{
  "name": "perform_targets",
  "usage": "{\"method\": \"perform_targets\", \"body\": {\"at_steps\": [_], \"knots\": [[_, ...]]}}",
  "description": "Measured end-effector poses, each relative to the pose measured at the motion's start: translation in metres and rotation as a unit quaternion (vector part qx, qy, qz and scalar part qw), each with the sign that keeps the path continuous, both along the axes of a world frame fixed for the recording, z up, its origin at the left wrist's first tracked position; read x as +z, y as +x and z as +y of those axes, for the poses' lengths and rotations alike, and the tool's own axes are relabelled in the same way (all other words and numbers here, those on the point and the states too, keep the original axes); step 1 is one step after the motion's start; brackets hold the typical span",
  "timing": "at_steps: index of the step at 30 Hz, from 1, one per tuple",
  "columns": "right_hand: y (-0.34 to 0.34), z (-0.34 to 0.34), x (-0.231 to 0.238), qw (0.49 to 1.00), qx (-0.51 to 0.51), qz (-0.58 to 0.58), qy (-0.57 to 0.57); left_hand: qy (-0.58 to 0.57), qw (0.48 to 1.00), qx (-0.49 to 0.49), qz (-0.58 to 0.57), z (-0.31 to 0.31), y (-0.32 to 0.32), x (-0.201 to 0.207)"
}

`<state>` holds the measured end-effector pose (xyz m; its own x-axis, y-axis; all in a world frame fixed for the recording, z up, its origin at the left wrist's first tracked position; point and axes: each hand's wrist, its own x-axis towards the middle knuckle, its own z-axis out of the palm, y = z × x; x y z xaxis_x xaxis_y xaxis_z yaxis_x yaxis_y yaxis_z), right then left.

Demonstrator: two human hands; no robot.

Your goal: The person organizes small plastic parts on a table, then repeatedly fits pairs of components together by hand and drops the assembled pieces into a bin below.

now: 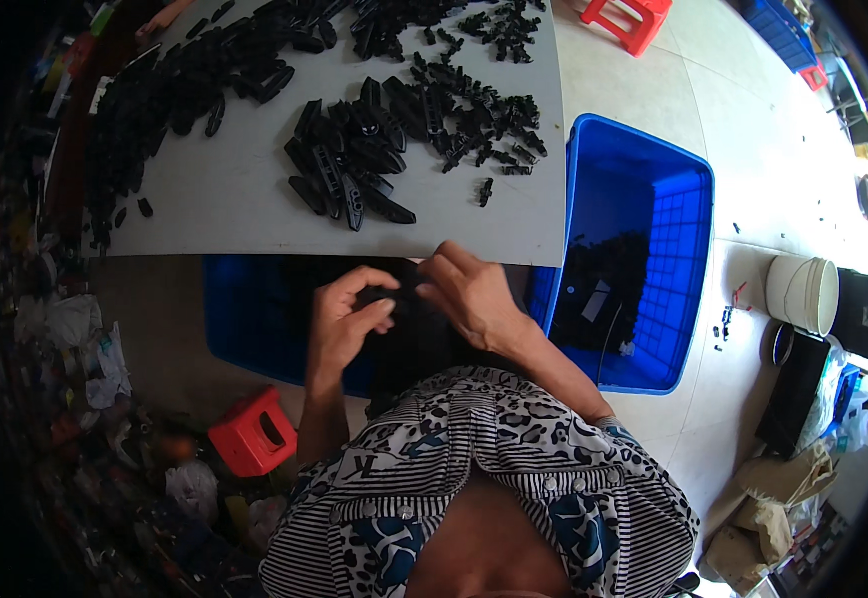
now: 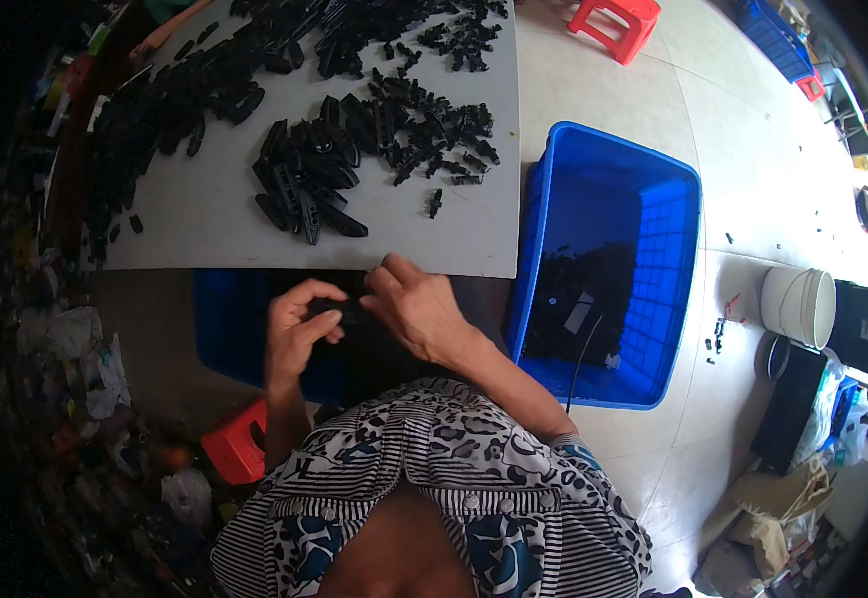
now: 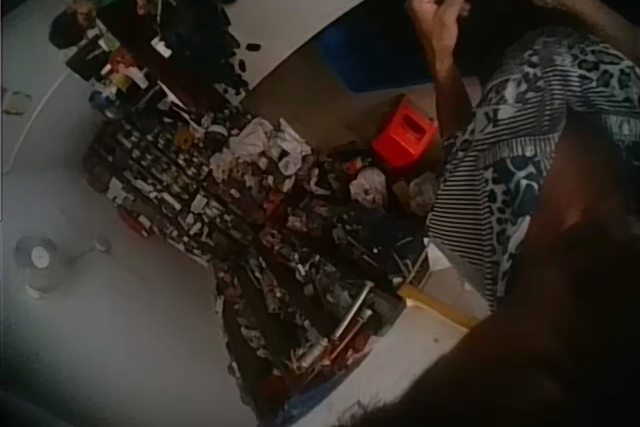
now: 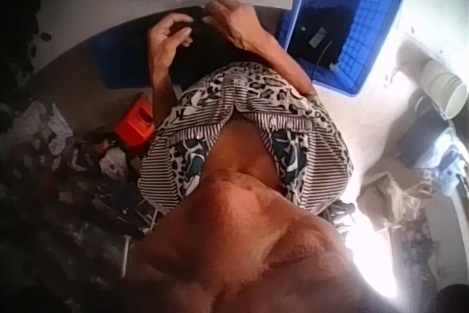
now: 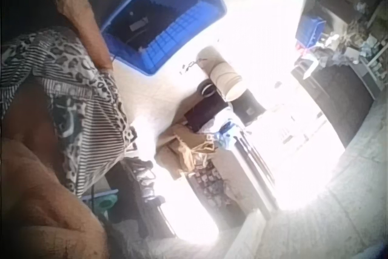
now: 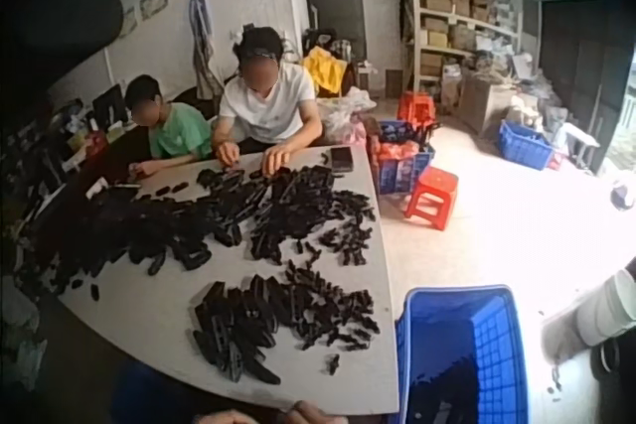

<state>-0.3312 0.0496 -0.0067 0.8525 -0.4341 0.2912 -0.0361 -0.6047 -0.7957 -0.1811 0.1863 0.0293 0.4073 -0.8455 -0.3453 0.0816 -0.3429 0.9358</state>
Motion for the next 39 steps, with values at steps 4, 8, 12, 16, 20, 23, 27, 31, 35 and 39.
{"method": "perform_targets", "body": {"at_steps": [4,8,12,16,20,23,27,31,35,39], "knots": [[-0.004,-0.028,-0.005,0.981,-0.144,0.029,-0.126,0.109,0.981,-0.019,-0.16,0.019,0.03,0.003],[-0.002,-0.041,-0.005,0.946,-0.186,0.067,-0.257,0.074,0.868,0.049,-0.488,0.007,0.03,0.0],[-0.014,-0.027,-0.02,0.945,-0.132,0.052,-0.294,0.002,0.812,0.034,-0.582,-0.04,0.017,-0.011],[-0.03,-0.019,-0.02,0.953,-0.065,-0.003,-0.296,-0.057,0.751,-0.022,-0.657,-0.067,0.023,-0.021],[-0.035,-0.028,-0.022,0.978,-0.111,-0.133,-0.117,-0.075,0.76,-0.037,-0.645,-0.076,0.022,-0.024],[-0.033,-0.017,-0.008,0.928,-0.203,-0.128,0.285,-0.112,0.799,-0.036,-0.59,-0.081,0.013,-0.016],[-0.029,-0.02,-0.016,0.828,-0.183,-0.237,0.474,-0.143,0.902,0.001,-0.408,-0.083,0.005,-0.013],[-0.03,-0.018,-0.016,0.824,-0.186,-0.242,0.477,-0.124,0.978,0.018,-0.168,-0.082,-0.001,-0.019],[-0.03,-0.019,-0.018,0.819,-0.188,-0.245,0.484,-0.109,0.99,-0.004,-0.09,-0.082,-0.01,-0.011],[-0.029,-0.018,-0.017,0.817,-0.186,-0.25,0.485,-0.095,0.993,0.004,-0.075,-0.081,-0.015,-0.006]]}}
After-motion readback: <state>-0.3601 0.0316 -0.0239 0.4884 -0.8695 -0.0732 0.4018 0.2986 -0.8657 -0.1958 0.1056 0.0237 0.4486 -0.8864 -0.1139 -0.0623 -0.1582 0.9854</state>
